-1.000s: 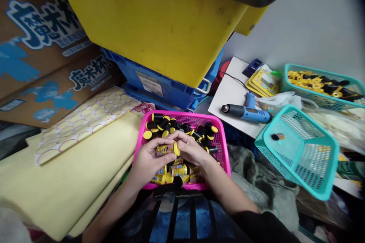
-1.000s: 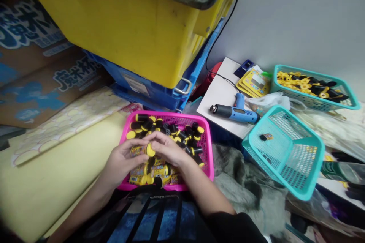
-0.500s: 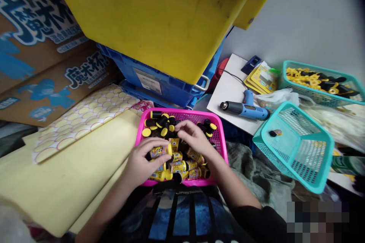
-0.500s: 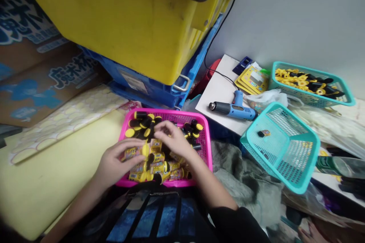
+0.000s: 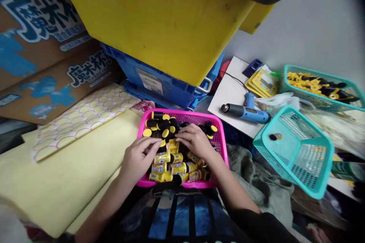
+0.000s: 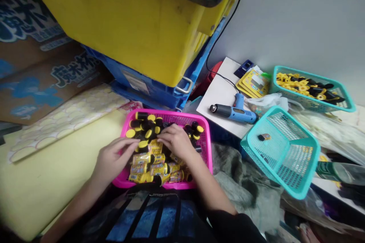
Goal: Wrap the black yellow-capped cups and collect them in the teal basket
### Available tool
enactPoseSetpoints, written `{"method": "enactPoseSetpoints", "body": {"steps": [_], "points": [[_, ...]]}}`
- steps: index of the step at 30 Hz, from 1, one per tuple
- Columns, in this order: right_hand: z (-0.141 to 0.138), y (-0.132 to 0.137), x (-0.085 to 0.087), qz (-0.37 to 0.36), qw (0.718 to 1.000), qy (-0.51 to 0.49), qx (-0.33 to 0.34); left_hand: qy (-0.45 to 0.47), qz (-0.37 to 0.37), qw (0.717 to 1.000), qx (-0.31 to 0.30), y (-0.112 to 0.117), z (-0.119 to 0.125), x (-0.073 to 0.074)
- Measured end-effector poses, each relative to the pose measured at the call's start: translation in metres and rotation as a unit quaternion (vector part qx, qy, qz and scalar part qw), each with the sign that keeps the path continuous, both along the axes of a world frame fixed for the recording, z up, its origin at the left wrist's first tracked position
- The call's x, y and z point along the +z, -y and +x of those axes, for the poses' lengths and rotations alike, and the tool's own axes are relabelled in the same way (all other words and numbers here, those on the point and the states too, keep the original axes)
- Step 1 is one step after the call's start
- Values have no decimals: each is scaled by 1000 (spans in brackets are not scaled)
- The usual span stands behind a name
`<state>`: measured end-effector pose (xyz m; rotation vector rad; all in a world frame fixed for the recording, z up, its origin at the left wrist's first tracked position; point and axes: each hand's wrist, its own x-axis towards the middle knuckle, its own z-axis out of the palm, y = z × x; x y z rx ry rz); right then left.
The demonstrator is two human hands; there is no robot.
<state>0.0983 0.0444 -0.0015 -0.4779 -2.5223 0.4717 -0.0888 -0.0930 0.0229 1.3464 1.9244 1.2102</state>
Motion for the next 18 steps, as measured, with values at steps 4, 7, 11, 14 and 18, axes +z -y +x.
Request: {"method": "enactPoseSetpoints", "body": {"steps": [4,7,11,14,18], "points": [[6,20,18,151,976,-153,-35,285,-58,957,-4,-6,11,13],[4,34,27,163,973,-166,0,378,-30,925,10,-13,18,19],[-5,36,29,-115,974,-173,-85,371,-22,928,27,-17,22,21],[-11,32,27,-378,917,-90,-88,354,-20,935,29,-16,23,20],[-20,33,22,-441,889,-63,-110,337,-19,941,34,-15,24,16]]}}
